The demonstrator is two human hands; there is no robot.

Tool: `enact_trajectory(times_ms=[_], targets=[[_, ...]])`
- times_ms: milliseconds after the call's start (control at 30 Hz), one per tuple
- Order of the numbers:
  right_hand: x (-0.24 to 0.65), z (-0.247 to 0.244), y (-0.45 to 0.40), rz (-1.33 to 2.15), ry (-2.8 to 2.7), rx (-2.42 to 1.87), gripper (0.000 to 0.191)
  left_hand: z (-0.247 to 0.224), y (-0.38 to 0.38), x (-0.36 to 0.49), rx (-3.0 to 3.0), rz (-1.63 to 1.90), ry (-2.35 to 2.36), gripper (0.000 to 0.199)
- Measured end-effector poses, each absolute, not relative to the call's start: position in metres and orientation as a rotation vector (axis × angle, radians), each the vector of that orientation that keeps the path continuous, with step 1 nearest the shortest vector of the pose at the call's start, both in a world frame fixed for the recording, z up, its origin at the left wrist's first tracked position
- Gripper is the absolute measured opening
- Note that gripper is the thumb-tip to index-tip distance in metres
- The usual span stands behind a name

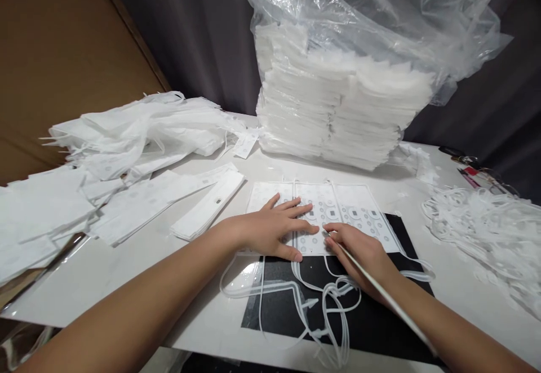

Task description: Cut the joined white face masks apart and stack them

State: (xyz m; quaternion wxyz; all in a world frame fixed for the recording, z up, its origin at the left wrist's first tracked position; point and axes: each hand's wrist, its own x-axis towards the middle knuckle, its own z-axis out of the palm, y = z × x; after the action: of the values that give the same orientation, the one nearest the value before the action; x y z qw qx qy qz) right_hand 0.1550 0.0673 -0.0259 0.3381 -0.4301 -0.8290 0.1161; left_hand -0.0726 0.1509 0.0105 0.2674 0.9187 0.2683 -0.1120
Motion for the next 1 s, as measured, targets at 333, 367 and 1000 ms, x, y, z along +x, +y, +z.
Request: enact_trajectory(times_ms=[333,367,1000], targets=[[0.164,-0.012,0.068,0.795,-1.893,-1.197,0.012,0.015,0.157,-0.087,2.456,-0.346,0.764,0.065],[0.160,-0.015,0.068,0.756,-1.985,-1.093,0.011,0.014,0.156,-0.086,2.457,-0.341,0.755,0.064],[0.147,-0.032,0.069,0.457,-2.266,-0.763,0.012,0.015,0.149,-0.076,2.474,-0.372,0.703,0.063]])
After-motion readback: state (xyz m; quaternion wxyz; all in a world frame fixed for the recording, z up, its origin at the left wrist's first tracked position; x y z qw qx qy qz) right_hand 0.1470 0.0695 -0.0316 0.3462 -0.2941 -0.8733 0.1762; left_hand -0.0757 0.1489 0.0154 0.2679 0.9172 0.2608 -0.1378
